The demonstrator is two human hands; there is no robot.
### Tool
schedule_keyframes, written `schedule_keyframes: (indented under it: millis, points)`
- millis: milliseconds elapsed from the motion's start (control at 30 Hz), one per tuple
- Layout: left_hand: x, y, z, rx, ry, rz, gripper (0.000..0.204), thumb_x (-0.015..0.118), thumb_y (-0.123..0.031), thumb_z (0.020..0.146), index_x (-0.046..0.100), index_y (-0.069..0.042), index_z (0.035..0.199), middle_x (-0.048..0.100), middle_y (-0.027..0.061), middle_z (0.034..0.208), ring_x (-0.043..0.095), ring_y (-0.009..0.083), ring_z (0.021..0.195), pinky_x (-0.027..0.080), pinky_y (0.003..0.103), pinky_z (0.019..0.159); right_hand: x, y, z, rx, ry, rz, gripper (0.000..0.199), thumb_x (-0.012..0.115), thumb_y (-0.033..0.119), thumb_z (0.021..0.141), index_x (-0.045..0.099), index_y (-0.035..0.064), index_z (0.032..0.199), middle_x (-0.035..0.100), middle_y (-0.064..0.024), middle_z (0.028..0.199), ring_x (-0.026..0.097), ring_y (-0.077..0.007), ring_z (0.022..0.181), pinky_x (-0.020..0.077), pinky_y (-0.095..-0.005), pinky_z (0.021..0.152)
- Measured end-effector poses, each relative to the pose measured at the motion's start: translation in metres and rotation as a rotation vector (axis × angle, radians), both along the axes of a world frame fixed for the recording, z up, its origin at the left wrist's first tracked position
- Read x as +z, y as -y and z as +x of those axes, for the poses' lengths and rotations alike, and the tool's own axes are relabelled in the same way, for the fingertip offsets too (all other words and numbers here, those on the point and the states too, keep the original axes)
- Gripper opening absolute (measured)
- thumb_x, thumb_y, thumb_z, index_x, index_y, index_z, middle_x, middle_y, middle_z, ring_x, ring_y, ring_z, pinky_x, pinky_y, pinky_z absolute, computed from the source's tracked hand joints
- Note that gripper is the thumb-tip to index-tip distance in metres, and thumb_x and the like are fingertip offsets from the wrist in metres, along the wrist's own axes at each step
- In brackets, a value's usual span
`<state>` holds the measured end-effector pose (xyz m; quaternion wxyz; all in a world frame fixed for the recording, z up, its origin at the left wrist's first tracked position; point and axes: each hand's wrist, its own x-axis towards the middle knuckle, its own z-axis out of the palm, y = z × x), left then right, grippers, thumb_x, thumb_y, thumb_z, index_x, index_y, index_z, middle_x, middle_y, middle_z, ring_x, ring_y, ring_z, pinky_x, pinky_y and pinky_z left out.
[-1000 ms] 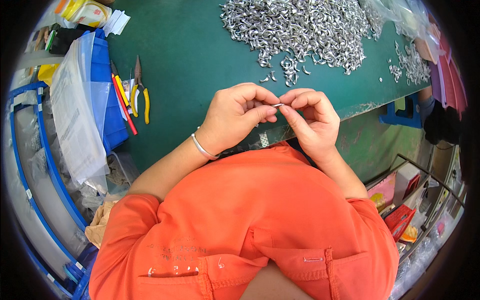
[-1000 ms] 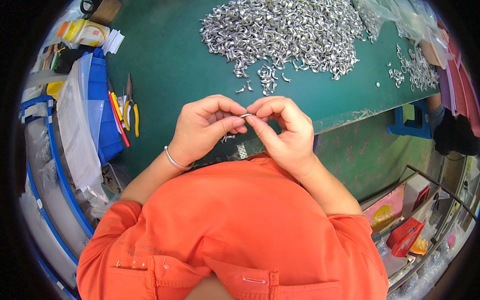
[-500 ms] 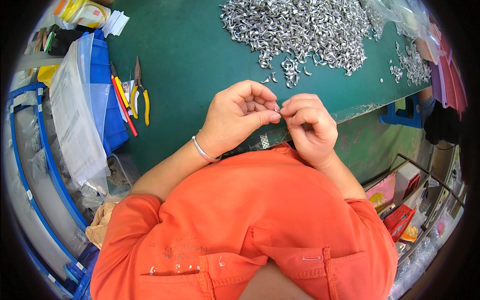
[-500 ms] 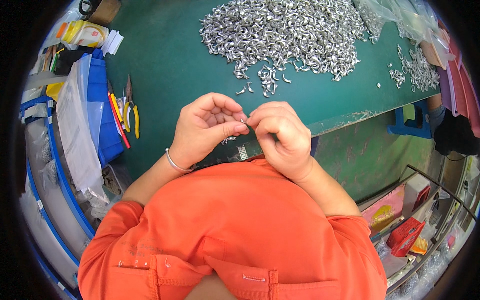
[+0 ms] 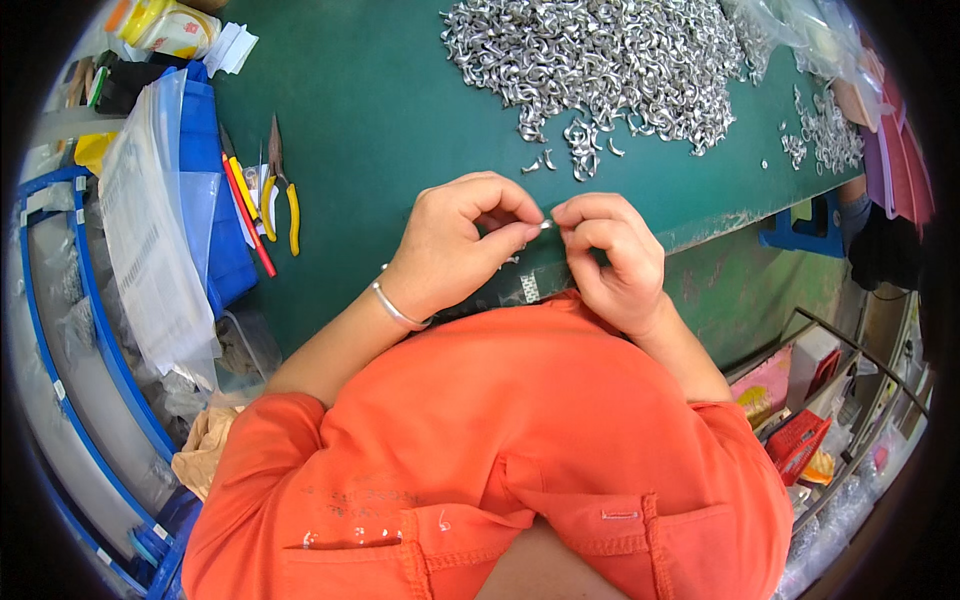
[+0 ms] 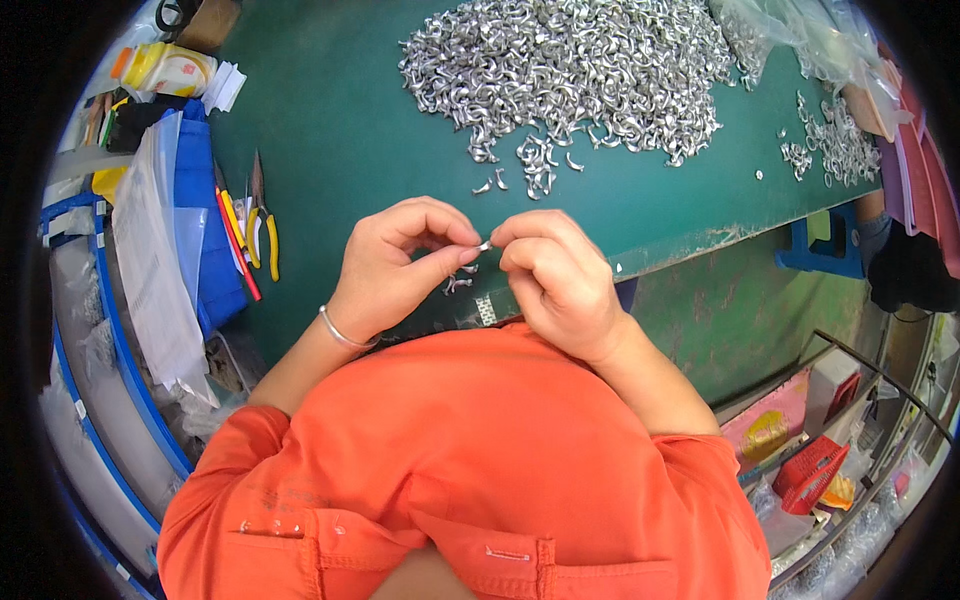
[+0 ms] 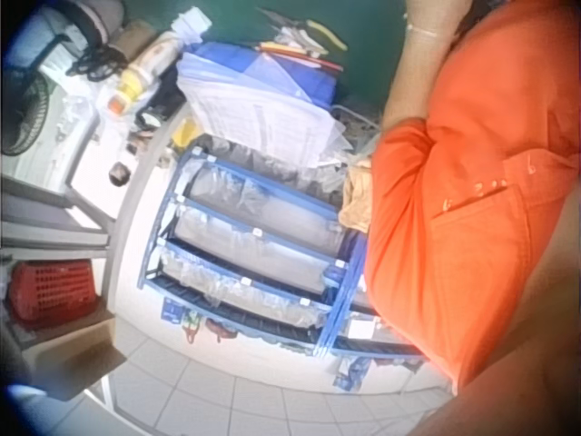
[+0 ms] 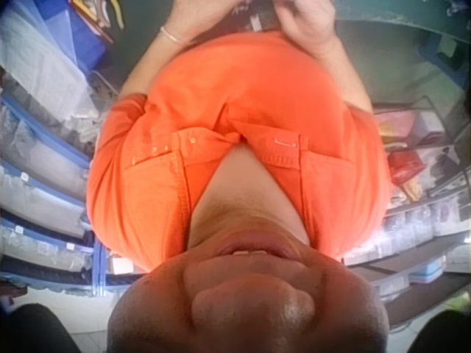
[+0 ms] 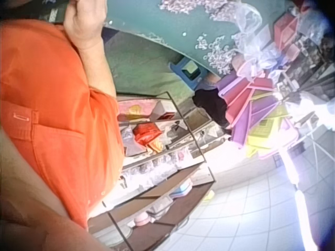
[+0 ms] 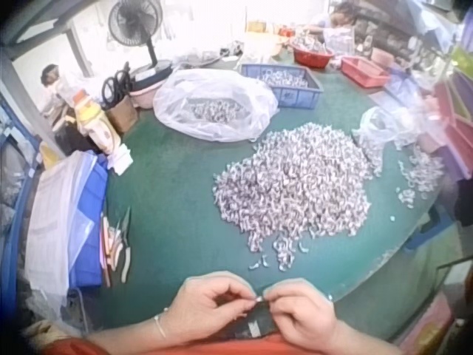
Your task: The person picks up small metal parts one at a time from a pile on the workstation and handles them by hand to inspect them.
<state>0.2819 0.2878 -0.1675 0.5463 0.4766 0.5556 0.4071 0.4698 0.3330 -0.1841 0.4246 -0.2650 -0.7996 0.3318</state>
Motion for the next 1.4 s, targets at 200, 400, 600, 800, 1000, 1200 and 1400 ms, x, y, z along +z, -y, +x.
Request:
schedule_keyframes:
  millis: [200,400,600,800,1000,1200,1400]
  points:
    - [-0.003,-0.002,-0.021,-0.192,-0.449,0.243,0.007,0.068,0.004,0.076,0.067,-0.002,0.08,0.065,0.0028,0.082,0.057,0.008,0.069,0.046,0.022,0.06,-0.003,-0.035,-0.001,-0.165,0.201,0.127,0.022,0.065,-0.011,0.068,0.057,0.0053,0.08,0.062,-0.0071,0.08,0.059,-0.0279,0.078,0.0475,-0.0369,0.07]
    - [0.002,-0.005,-0.016,-0.11,-0.414,0.096,0.01,0.07,0.002,0.077,0.067,-0.002,0.085,0.061,0.0017,0.081,0.057,0.0071,0.069,0.046,0.021,0.06,-0.011,-0.038,-0.015,-0.145,0.362,0.212,0.018,0.07,-0.001,0.071,0.057,0.0088,0.079,0.059,-0.0027,0.074,0.058,-0.025,0.078,0.0417,-0.0355,0.069]
    - [-0.004,-0.011,-0.008,0.11,0.004,-0.082,0.013,0.068,0.002,0.083,0.066,0.001,0.096,0.063,0.0004,0.088,0.059,0.0049,0.076,0.049,0.019,0.067,-0.003,-0.028,-0.01,0.006,0.049,-0.094,0.02,0.071,-0.006,0.074,0.055,0.0057,0.078,0.065,-0.0052,0.081,0.061,-0.019,0.077,0.0455,-0.0303,0.071]
    - [-0.003,-0.009,-0.002,0.054,0.096,-0.06,0.013,0.069,0.0,0.085,0.066,0.002,0.097,0.067,0.0022,0.087,0.061,0.007,0.076,0.051,0.02,0.069,0.001,-0.008,-0.006,0.13,-0.482,-1.011,0.016,0.067,-0.007,0.083,0.055,0.0024,0.089,0.064,-0.0062,0.092,0.06,-0.0096,0.083,0.049,-0.0233,0.073]
    - [0.002,-0.01,-0.003,-0.046,-0.164,0.013,0.015,0.071,-0.001,0.08,0.067,0.001,0.094,0.066,0.0038,0.086,0.063,0.0069,0.074,0.051,0.021,0.067,0.006,-0.012,-0.001,0.113,0.047,-0.453,0.014,0.069,-0.005,0.08,0.066,-0.0006,0.093,0.066,-0.0085,0.087,0.064,-0.0148,0.077,0.0514,-0.026,0.068]
    - [-0.01,-0.023,0.0,0.01,-0.644,0.454,0.022,0.071,0.001,0.075,0.064,-0.001,0.096,0.058,0.0104,0.089,0.061,0.0229,0.074,0.05,0.031,0.065,0.03,-0.09,0.021,-0.383,0.054,0.2,0.009,0.069,-0.005,0.077,0.066,-0.0002,0.083,0.067,-0.0097,0.082,0.062,-0.0192,0.071,0.0493,-0.028,0.062]
    - [-0.026,-0.043,0.007,-0.024,-0.664,0.487,0.009,0.07,0.0,0.078,0.062,-0.001,0.083,0.059,0.0096,0.082,0.061,0.025,0.072,0.049,0.033,0.064,0.034,-0.237,0.101,-0.901,0.006,0.377,0.009,0.071,0.01,0.08,0.07,0.003,0.086,0.067,-0.0077,0.078,0.062,-0.0167,0.066,0.0502,-0.0286,0.065]
